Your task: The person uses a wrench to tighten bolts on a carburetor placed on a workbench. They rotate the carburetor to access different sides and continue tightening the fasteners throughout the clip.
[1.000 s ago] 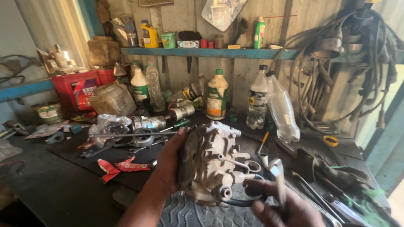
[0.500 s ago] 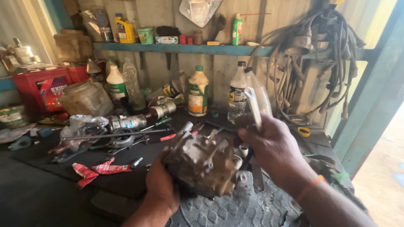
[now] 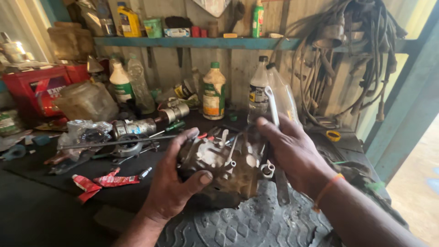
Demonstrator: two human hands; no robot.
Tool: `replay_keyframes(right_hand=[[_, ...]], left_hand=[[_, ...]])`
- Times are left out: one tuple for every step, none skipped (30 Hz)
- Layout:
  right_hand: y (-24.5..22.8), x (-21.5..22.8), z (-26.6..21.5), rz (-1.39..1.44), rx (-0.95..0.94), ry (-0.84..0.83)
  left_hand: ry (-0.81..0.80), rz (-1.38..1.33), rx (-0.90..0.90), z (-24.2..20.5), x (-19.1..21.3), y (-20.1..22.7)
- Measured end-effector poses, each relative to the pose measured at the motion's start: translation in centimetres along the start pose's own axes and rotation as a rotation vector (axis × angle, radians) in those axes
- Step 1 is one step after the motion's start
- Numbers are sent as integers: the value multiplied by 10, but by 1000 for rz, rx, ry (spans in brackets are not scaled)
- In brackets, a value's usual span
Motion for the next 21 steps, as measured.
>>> replay_keyframes(right_hand=[[16, 11, -7, 48, -65, 14], [28, 19, -9, 93, -118, 24], [42, 33, -14, -102, -192, 66], [62, 50, -24, -299, -274, 101], [59, 56, -27, -636, -56, 174], [60, 59, -35, -963, 172, 245], [77, 62, -41, -1055, 213, 152], [92, 64, -49, -1144, 258, 64], [102, 64, -54, -1231, 306, -25], [114, 63, -57, -1253, 271, -103], [125, 57, -65, -1273, 235, -183], [129, 50, -71, -1291, 207, -265], [118, 40, -75, -1233, 301, -317], [106, 26, -80, -1172, 393, -373], [92, 14, -88, -1109, 485, -428], [87, 21, -81, -1187, 317, -283], [80, 29, -72, -1255, 147, -136], [73, 40, -66, -1313, -26, 18], [57, 36, -63, -1285, 50, 75], [42, 33, -56, -1258, 126, 134], [32, 29, -52, -1231, 204, 193]], left_hand=[[3, 85, -48, 0, 2, 5], [13, 174, -107, 3, 6, 9], [29, 90, -84, 6, 4, 6], [46, 9, -49, 3, 0, 3], [65, -72, -15, 0, -2, 0], [68, -64, -22, 0, -2, 2], [72, -55, -30, -2, -3, 4], [73, -49, -43, 0, -5, 5], [78, -18, -44, 1, -6, 7], [83, 12, -43, 1, -6, 8], [88, 43, -42, 1, -6, 9], [90, 26, -40, 2, -7, 9], [92, 9, -37, 2, -9, 9], [95, -6, -31, 1, -8, 8], [97, -2, -33, 1, -7, 7], [96, -2, -32, 1, -7, 5], [95, -1, -31, 0, -7, 4], [102, -15, -26, -1, -7, 2], [109, -28, -21, -1, -7, 1], [116, -44, -20, 0, -7, -1], [115, -31, -26, 1, -7, -2]])
Point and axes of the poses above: each hand's wrist, its own z-axis towards the middle knuckle, its own x-axis out of the back of the hand, y = z × x, the point moved 8 cm from there along z, towards the middle knuckle, and after that the axes turned 13 degrees about -x, right-handed, at the moved point
